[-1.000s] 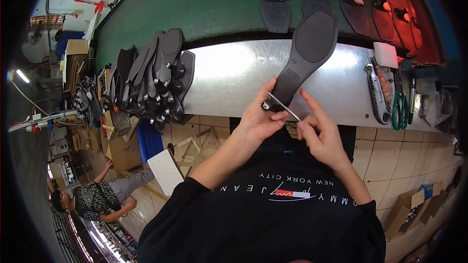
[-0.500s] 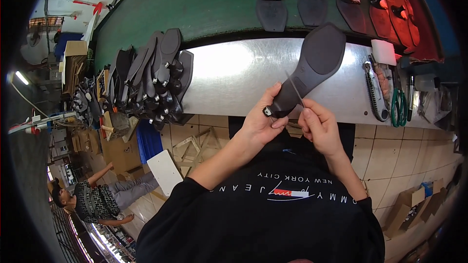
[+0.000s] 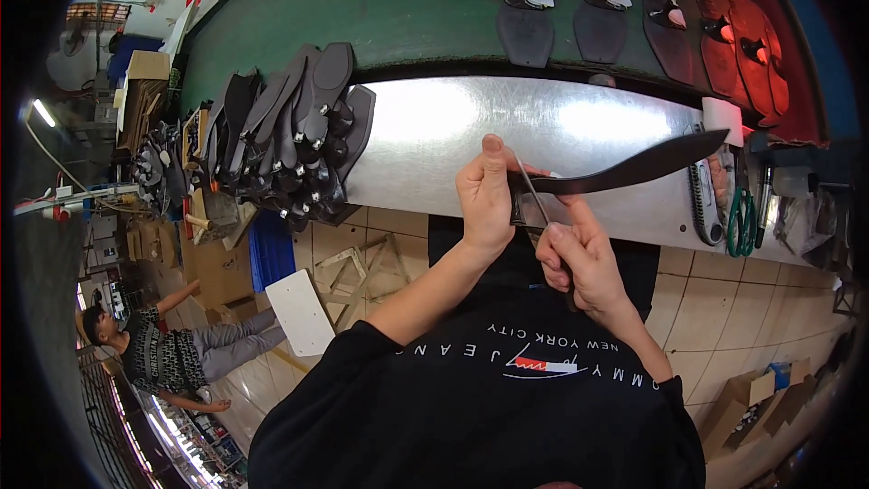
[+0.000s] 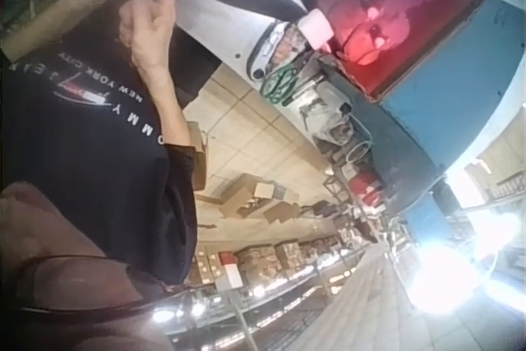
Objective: Finalize the assembly of shoes by manually trimming threads and checking quality before placing on a conveyor.
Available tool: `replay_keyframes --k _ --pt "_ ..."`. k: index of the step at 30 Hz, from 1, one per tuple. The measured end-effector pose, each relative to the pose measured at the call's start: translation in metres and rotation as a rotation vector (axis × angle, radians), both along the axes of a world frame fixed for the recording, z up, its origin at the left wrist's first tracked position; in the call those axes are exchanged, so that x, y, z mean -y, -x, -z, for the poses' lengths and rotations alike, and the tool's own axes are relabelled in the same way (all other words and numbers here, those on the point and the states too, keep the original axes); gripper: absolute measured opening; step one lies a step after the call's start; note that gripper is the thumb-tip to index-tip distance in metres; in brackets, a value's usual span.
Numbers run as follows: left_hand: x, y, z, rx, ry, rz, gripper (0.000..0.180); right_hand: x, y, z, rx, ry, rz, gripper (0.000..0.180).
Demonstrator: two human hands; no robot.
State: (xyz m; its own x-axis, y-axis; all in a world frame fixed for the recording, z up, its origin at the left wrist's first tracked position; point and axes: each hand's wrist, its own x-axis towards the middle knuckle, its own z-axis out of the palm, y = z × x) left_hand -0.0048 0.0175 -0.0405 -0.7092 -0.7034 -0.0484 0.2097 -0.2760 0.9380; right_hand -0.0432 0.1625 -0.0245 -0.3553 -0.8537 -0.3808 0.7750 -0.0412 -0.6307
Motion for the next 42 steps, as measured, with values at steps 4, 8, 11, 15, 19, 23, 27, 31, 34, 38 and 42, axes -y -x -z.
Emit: replay_keyframes --k 4,8,11,15,19,23,27,31,34,38,42 --pt "-0.001 0.001 0.001 -0.068 0.055 0.020 0.065 -0.006 0.010 0.010 0.274 0.158 0.121 0.035" --pt "0.006 -0.001 0.000 -0.059 -0.021 -0.022 0.075 -0.014 0.024 0.014 0.428 0.352 0.015 0.040" --pt "0.018 -0.007 0.003 0.038 0.068 -0.085 0.088 -0.015 0.009 0.002 -0.497 -0.172 -0.021 0.026" --pt "0.015 -0.010 -0.007 0.138 0.269 0.001 0.099 -0.008 0.018 0.012 -1.283 -0.197 0.156 0.014" --pt "0.012 -0.010 -0.019 0.141 0.231 0.016 0.101 0.002 0.012 0.019 -1.471 -0.189 0.171 0.004" --pt "0.020 -0.008 -0.012 0.177 0.180 0.040 0.101 0.006 0.010 0.010 -1.288 -0.100 0.043 0.008" --pt "0.019 -0.006 -0.007 0.146 -0.037 0.007 0.092 0.001 0.010 0.005 -1.308 0.009 -0.095 0.007" --pt "0.037 -0.001 -0.004 -0.157 -0.863 0.289 0.069 -0.002 -0.003 -0.002 -1.333 0.053 -0.055 0.013" --pt "0.011 0.004 -0.019 -0.023 -0.967 0.142 0.048 -0.003 0.009 -0.002 -1.346 -0.132 0.100 0.007" --pt "0.018 0.001 0.018 -0.192 -1.140 0.326 0.046 0.006 0.009 0.005 -1.466 -0.273 0.217 0.003" --pt "0.017 0.002 0.007 -0.215 -1.180 0.273 0.055 0.008 0.005 0.007 -1.470 -0.286 0.179 0.005"
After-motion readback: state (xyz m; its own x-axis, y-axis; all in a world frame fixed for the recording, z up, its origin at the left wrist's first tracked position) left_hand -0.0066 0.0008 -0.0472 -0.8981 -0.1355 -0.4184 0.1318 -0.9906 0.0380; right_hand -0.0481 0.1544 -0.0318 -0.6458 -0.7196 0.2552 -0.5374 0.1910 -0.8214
